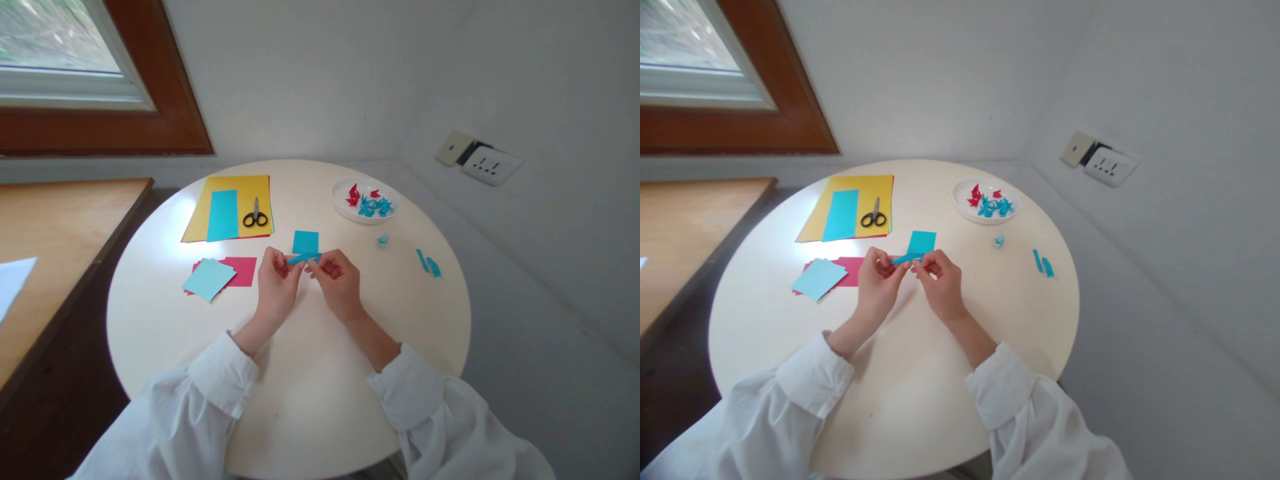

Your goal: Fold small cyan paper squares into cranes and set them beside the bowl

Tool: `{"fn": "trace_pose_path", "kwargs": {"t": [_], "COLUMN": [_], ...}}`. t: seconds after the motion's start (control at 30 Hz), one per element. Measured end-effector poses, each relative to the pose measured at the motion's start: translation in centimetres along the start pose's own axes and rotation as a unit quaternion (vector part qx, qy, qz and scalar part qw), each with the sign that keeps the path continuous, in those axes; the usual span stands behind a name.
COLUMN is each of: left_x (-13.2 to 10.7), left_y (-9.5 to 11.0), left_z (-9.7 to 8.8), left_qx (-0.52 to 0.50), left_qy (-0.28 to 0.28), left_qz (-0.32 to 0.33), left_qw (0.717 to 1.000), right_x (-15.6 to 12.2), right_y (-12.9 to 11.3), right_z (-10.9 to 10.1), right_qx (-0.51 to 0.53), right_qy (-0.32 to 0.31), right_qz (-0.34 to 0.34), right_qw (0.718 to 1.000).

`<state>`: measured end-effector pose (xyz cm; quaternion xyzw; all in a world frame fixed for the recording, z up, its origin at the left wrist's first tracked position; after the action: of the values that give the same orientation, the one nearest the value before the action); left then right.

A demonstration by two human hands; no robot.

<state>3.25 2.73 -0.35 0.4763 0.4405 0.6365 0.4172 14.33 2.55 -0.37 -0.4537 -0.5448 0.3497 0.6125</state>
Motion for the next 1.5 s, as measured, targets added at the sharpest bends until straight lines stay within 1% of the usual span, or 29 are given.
{"fn": "trace_pose_path", "kwargs": {"t": [0.1,0.2,0.3,0.4,0.47,0.53,0.6,0.67,0.73,0.8,0.87,0.97,1.07,1.17,1.23,1.33,1.5], "left_x": [0.0,-0.1,-0.2,-0.3,-0.3,-0.2,-0.1,0.2,0.4,0.5,0.5,0.4,0.4,0.4,0.4,0.3,0.3], "left_y": [0.0,0.0,-0.2,-0.4,-0.5,-0.6,-0.6,-0.7,-0.8,-0.9,-0.9,-0.9,-0.8,-0.9,-1.0,-1.2,-1.0], "left_z": [-0.1,0.0,0.2,0.3,0.3,0.3,0.1,0.0,-0.2,-0.4,-0.5,-0.7,-0.8,-0.8,-0.8,-0.8,-0.7], "left_qx": [-0.042,-0.124,-0.159,-0.164,-0.166,-0.163,-0.160,-0.155,-0.145,-0.116,-0.070,-0.003,0.031,0.026,0.009,-0.020,-0.056], "left_qy": [-0.003,-0.032,-0.058,-0.076,-0.073,-0.066,-0.057,-0.040,-0.030,-0.043,-0.069,-0.094,-0.101,-0.098,-0.095,-0.110,-0.131], "left_qz": [-0.030,-0.089,-0.128,-0.138,-0.135,-0.136,-0.140,-0.138,-0.134,-0.132,-0.127,-0.114,-0.103,-0.103,-0.113,-0.134,-0.152], "left_qw": [0.999,0.988,0.977,0.974,0.974,0.975,0.975,0.977,0.980,0.983,0.987,0.989,0.989,0.989,0.989,0.985,0.978], "right_x": [0.2,0.4,0.5,0.5,0.4,0.4,0.3,0.3,0.3,0.4,0.5,0.5,0.4,0.4,0.4,0.5,0.4], "right_y": [-0.1,0.0,0.0,0.3,0.5,0.6,0.7,0.7,0.5,0.3,0.1,0.2,0.4,0.4,0.4,0.5,0.5], "right_z": [-0.1,-0.2,-0.2,0.0,0.1,0.0,-0.2,-0.5,-0.8,-1.1,-1.3,-1.3,-1.2,-1.1,-1.1,-1.1,-1.1], "right_qx": [0.041,0.075,0.102,0.118,0.114,0.095,0.052,-0.012,-0.083,-0.145,-0.189,-0.218,-0.226,-0.221,-0.207,-0.181,-0.165], "right_qy": [-0.002,0.008,0.014,0.005,-0.006,-0.023,-0.041,-0.046,-0.029,-0.003,0.003,-0.035,-0.062,-0.060,-0.048,-0.034,-0.026], "right_qz": [0.014,0.031,0.041,0.060,0.077,0.091,0.094,0.079,0.040,-0.017,-0.073,-0.129,-0.148,-0.128,-0.097,-0.054,-0.032], "right_qw": [0.999,0.997,0.994,0.991,0.990,0.991,0.993,0.996,0.995,0.989,0.979,0.967,0.961,0.965,0.972,0.981,0.985]}}
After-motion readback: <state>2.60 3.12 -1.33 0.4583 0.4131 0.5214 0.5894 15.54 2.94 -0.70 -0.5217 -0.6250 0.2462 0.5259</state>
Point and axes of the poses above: each hand's wrist, its own x-axis towards the middle knuckle, its own z-axis out of the palm, y = z × x, the point moved 1 cm from there along x, towards the middle knuckle, and after that the axes turned 5 degrees about -x, right-handed, at the moved point
